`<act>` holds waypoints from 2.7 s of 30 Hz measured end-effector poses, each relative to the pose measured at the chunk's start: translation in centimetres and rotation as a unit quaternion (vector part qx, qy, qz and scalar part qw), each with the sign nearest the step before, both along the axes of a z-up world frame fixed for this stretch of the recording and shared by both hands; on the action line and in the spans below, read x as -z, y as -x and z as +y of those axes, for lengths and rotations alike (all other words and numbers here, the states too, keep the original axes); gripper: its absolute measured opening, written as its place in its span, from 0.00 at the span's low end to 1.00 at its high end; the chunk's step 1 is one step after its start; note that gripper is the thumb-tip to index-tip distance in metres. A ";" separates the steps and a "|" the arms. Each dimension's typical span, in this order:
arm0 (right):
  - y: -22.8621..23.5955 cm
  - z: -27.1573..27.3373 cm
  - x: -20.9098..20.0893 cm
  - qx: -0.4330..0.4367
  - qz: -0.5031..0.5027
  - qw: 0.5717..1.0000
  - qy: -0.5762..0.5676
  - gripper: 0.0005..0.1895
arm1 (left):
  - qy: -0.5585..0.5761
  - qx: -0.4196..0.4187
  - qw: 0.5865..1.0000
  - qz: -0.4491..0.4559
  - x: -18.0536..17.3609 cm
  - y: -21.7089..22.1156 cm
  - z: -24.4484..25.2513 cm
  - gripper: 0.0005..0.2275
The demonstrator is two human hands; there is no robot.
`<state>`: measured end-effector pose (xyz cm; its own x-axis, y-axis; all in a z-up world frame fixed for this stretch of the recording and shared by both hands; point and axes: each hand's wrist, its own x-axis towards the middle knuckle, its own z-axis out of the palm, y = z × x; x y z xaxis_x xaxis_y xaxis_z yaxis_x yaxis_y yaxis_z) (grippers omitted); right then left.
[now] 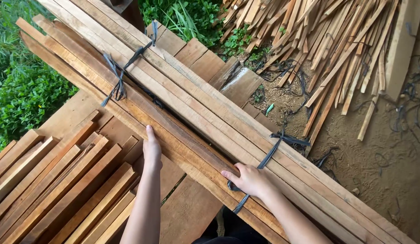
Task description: Organizing and sorting long strips of wood on a rack.
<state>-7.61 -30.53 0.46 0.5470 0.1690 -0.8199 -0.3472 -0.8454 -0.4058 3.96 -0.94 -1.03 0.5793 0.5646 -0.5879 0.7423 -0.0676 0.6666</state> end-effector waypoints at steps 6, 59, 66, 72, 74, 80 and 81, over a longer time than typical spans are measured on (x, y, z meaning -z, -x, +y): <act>3.7 0.6 3.6 0.056 -0.079 0.995 0.009 0.40 | -0.061 0.107 0.992 0.014 -1.0 1.1 1.8 0.42; 7.9 3.2 3.1 0.022 -0.436 0.899 0.033 0.59 | 0.305 -0.067 0.945 -0.096 9.8 19.2 -14.0 0.40; 8.3 3.5 3.6 0.041 -0.427 0.903 0.034 0.59 | 0.304 -0.055 0.944 -0.113 7.6 18.6 -15.0 0.39; 8.2 3.8 4.0 0.050 -0.454 0.888 0.049 0.59 | 0.294 -0.053 0.944 -0.140 6.1 18.3 -14.9 0.39; 8.2 3.8 3.7 0.046 -0.429 0.901 0.050 0.57 | 0.288 -0.043 0.945 -0.149 6.0 18.4 -14.7 0.38; 8.4 3.9 3.3 0.045 -0.426 0.901 0.067 0.59 | 0.275 -0.012 0.952 -0.133 7.2 19.1 -14.2 0.38; 8.4 3.9 3.7 0.051 -0.423 0.902 0.071 0.59 | 0.277 -0.006 0.952 -0.129 7.5 19.2 -14.4 0.38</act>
